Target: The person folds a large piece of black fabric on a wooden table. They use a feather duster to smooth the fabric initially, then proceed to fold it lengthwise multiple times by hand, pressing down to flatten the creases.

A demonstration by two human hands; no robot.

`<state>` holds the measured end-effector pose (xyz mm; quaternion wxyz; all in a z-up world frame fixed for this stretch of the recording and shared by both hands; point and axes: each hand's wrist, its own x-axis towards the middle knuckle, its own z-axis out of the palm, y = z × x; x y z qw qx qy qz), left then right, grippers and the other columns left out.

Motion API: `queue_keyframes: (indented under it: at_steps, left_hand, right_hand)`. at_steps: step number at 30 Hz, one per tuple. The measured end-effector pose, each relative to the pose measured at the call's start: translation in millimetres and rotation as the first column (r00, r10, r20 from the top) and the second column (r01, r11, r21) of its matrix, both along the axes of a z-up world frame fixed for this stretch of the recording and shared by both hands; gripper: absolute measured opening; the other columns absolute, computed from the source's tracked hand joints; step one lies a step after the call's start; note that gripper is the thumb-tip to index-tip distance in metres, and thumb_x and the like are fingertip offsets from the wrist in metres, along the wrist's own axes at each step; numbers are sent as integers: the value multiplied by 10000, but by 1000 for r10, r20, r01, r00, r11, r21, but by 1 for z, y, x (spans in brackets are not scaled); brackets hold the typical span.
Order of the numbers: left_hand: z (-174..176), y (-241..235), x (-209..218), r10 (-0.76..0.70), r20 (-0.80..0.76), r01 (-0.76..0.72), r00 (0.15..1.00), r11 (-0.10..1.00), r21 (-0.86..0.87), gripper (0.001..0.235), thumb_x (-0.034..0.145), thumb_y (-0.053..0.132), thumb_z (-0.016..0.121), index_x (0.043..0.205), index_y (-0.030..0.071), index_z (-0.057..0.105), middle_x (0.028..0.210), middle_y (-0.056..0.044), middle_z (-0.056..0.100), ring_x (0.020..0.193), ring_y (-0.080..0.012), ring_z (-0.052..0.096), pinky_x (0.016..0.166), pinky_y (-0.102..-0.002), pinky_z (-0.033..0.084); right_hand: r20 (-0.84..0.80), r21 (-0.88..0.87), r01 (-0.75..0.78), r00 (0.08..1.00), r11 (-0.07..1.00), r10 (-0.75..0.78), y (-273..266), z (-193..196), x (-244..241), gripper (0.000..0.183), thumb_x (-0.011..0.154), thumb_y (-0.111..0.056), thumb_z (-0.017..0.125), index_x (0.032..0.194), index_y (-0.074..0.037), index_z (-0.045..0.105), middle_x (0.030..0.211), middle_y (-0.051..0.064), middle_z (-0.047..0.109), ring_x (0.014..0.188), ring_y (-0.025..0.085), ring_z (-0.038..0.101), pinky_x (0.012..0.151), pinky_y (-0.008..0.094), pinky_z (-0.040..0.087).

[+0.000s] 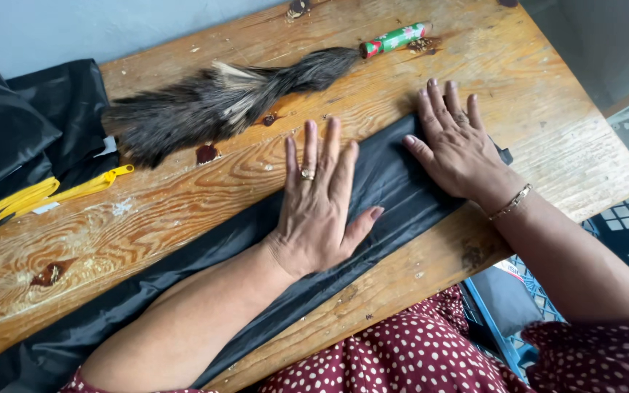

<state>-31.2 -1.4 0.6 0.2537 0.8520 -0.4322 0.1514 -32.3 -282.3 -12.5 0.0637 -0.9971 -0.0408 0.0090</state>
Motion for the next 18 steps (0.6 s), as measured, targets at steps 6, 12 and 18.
queue_keyframes:
  at_steps: [6, 12, 18]
  left_hand:
    - [-18, -9, -3, 166, 14, -160, 986, 923, 351, 1325, 755, 956, 464, 1539, -102, 317, 1644, -346, 205, 1554, -483, 119, 1224, -700, 18]
    - [-33, -12, -6, 146, 70, -162, 987, 880, 447, 1076, 902, 785, 316, 1641, 36, 87, 1672, -295, 136, 1537, -489, 153, 1207, -717, 43]
    - [-4, -2, -6, 40, 14, -42, 999, 928, 370, 1547, 604, 1104, 508, 1572, -76, 258, 1664, -319, 157, 1545, -487, 162, 1214, -696, 96]
  right_hand:
    - [92, 202, -177, 983, 963, 161, 81, 39, -33, 873, 1058, -527, 389, 1631, 13, 11, 1693, 267, -59, 1570, 388, -109, 1263, 539, -49]
    - [115, 238, -435, 900, 868, 420, 103, 16, -45, 817, 1067, -550, 311, 1642, -13, 93, 1728, 198, 64, 1606, 365, 10, 1297, 503, -16]
    - [-37, 98, -23, 999, 995, 27, 5, 18, -26, 798, 1055, -506, 314, 1635, -1, 101, 1703, 244, 52, 1576, 375, 4, 1253, 496, 8]
